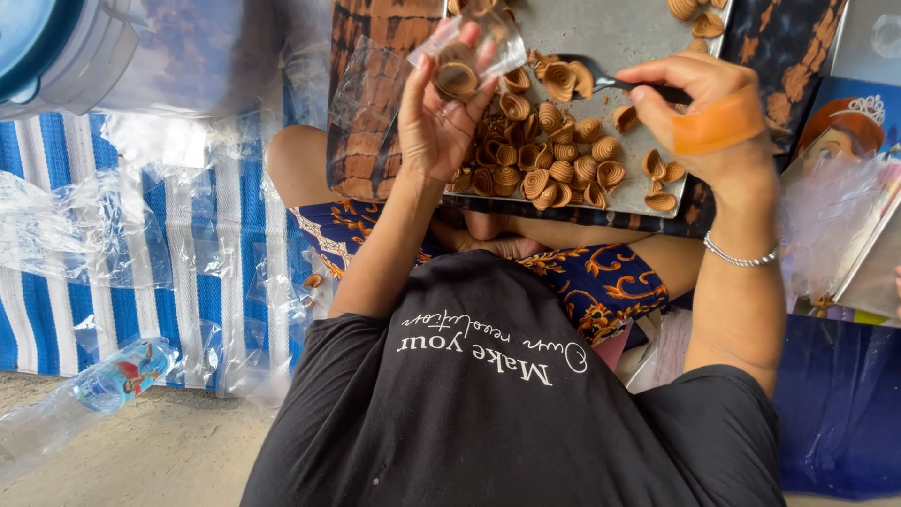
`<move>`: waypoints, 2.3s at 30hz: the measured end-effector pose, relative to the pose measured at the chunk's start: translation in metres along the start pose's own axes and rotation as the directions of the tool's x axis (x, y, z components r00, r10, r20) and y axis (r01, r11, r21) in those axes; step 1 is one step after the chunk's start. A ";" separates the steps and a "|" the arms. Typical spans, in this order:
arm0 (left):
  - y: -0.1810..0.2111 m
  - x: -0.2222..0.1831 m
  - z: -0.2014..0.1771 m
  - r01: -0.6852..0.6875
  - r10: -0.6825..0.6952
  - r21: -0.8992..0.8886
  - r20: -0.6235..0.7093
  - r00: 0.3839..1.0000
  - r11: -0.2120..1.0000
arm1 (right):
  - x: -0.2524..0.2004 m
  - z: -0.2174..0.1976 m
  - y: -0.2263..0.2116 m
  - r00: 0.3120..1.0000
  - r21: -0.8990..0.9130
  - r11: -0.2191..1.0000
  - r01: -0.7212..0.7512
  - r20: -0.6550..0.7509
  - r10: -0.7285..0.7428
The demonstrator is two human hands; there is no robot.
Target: Packaging small cone-shaped snacks into plastic bags by hand and using a spoon.
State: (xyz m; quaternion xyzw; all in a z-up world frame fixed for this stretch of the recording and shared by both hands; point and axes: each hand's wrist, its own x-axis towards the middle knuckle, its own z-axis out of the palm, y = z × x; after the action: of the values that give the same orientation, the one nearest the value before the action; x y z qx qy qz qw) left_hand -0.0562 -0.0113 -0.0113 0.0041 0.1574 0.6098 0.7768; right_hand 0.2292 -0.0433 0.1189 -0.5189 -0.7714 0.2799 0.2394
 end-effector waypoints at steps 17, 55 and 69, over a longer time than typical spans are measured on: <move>-0.031 -0.009 0.004 0.103 -0.077 -0.164 0.159 0.984 0.981 | 0.020 0.026 -0.063 0.876 -0.710 0.688 0.150 -0.228 -0.425; -0.009 0.000 -0.019 -0.071 0.071 -0.012 0.061 0.996 0.997 | 0.008 0.027 0.000 0.991 -0.114 0.993 0.028 -0.125 -0.042; -0.046 -0.002 -0.021 0.010 -0.005 -0.040 0.130 0.992 0.999 | 0.020 0.036 -0.057 0.849 -0.647 0.742 0.177 -0.281 -0.447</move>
State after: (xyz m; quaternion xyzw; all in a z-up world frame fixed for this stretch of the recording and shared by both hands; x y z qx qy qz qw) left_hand -0.0189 -0.0289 -0.0400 0.0276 0.0943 0.6085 0.7875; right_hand 0.1606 -0.0484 0.1334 -0.4742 -0.8269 -0.1413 0.2672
